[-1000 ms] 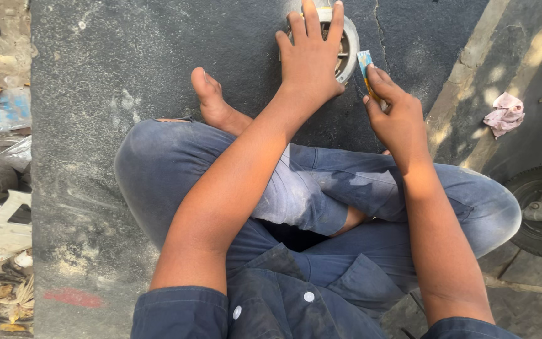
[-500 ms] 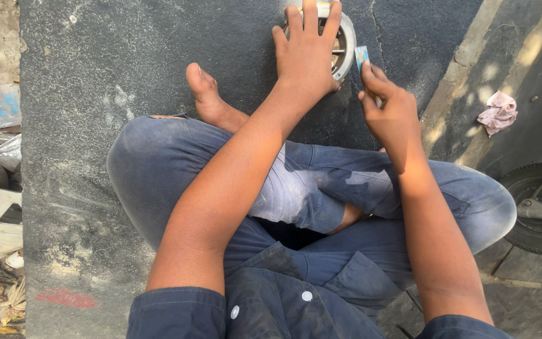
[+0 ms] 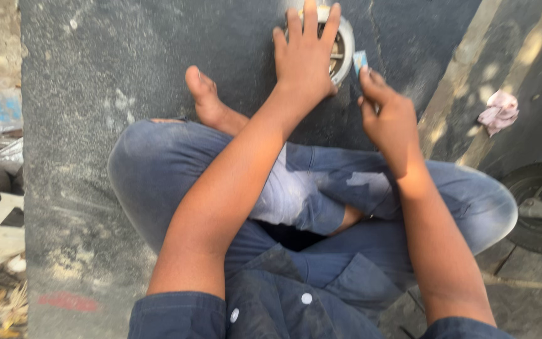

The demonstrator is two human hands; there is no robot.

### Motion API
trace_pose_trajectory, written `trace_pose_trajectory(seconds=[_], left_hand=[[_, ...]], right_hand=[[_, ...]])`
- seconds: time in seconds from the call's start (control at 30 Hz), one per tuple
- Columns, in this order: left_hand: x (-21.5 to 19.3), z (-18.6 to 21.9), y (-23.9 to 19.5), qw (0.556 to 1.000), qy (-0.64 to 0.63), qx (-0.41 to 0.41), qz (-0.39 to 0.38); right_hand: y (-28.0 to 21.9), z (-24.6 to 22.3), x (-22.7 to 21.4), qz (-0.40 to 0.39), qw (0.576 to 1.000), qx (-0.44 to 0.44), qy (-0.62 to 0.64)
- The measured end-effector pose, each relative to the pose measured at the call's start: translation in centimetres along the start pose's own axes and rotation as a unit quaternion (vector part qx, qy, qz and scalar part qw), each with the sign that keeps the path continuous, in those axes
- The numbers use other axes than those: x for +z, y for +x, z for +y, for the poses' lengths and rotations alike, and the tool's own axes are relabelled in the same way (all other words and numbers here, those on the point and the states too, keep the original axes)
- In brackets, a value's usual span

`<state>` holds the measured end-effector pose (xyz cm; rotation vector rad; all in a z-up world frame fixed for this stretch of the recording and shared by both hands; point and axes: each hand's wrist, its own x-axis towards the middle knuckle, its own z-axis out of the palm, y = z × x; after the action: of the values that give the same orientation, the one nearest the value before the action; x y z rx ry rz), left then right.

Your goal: The person sits on the ground and uses a flat metal scraper to remove residue from a circular metal part. They repeatedly scrape the edges and surfaces, flipping the part over to access different sides.

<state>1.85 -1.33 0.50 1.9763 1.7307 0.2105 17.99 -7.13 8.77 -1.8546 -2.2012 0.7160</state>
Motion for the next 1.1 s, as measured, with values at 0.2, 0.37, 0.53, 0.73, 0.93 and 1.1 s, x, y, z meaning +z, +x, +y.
trace_pose_trajectory(seconds=[0.2, 0.37, 0.53, 0.73, 0.93, 1.1], left_hand=[[-0.5, 0.0, 0.0, 1.0, 0.0, -0.012, -0.025], [-1.3, 0.1, 0.2, 0.998, -0.009, -0.005, -0.063], [-1.6, -0.1, -0.1, 0.998, -0.025, 0.008, -0.054], [-2.4, -0.3, 0.2, 0.996, -0.022, 0.027, -0.082], [-2.5, -0.3, -0.1, 0.993, -0.018, 0.038, -0.112], [-2.0, -0.6, -0.1, 0.992, -0.012, 0.06, -0.109]], right_hand=[[0.0, -0.5, 0.3, 0.011, 1.0, 0.015, 0.023], [0.0, -0.5, 0.2, 0.001, 1.0, 0.016, -0.017], [0.0, -0.2, 0.5, 0.027, 0.999, -0.015, -0.011], [0.3, -0.8, 0.7, 0.023, 0.996, -0.005, -0.084], [0.0, -1.1, 1.1, 0.032, 0.995, -0.006, -0.099], [-0.9, -0.6, 1.6, 0.022, 0.992, 0.002, -0.125]])
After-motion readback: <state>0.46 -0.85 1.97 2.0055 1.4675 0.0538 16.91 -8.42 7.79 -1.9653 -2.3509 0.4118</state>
